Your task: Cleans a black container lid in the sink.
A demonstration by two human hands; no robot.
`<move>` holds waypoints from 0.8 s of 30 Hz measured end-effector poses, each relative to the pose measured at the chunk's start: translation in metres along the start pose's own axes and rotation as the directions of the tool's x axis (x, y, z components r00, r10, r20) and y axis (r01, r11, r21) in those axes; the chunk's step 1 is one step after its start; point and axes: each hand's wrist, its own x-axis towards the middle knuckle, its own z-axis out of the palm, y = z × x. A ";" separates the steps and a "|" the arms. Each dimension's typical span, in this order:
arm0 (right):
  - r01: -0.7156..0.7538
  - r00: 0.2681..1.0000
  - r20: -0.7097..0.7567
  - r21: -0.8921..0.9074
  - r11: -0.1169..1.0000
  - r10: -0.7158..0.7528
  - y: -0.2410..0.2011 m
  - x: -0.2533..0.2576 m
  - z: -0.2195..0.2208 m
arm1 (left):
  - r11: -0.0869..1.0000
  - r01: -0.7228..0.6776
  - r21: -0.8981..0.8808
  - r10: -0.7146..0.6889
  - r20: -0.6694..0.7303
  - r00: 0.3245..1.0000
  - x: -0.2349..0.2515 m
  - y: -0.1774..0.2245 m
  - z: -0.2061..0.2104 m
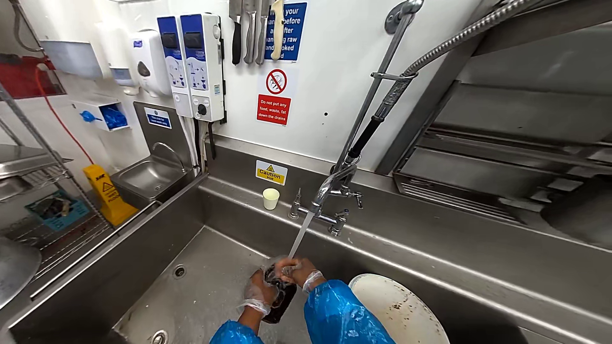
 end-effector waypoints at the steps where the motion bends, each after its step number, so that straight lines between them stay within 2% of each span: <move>1: 0.008 0.999 -0.032 -0.011 1.000 -0.008 0.001 0.001 -0.001 | 0.997 -0.003 -0.074 0.001 -0.029 1.000 0.002 -0.005 -0.001; 3: 0.019 0.999 -0.039 -0.031 0.999 -0.020 0.003 0.004 -0.001 | 0.984 -0.002 -0.179 -0.008 -0.058 0.998 0.004 -0.013 -0.005; 6: 0.043 0.999 0.032 -0.069 0.997 -0.041 0.003 0.004 -0.001 | 0.941 -0.048 -0.336 0.018 -0.092 0.996 0.002 -0.021 -0.016; 9: 0.031 1.000 0.011 -0.150 0.988 -0.030 0.006 0.007 -0.004 | 0.856 -0.063 -0.513 -0.001 -0.123 0.992 -0.006 -0.028 -0.029; 12: 0.012 1.000 -0.002 -0.214 0.977 -0.013 0.007 0.009 -0.005 | 0.751 -0.029 -0.660 -0.088 -0.144 0.986 -0.007 -0.037 -0.039; 14: 0.019 1.000 0.006 -0.177 0.984 -0.019 0.008 0.009 -0.005 | 0.714 -0.007 -0.700 -0.146 -0.159 0.976 -0.007 -0.040 -0.040; 21: 0.028 0.998 -0.044 -0.145 0.989 -0.035 0.009 0.010 -0.004 | 0.637 -0.019 -0.771 -0.201 -0.190 0.961 -0.004 -0.040 -0.032; 24: 0.055 0.996 -0.065 -0.168 0.984 -0.067 0.007 0.010 -0.006 | 0.539 -0.018 -0.842 -0.279 -0.199 0.939 0.001 -0.031 -0.023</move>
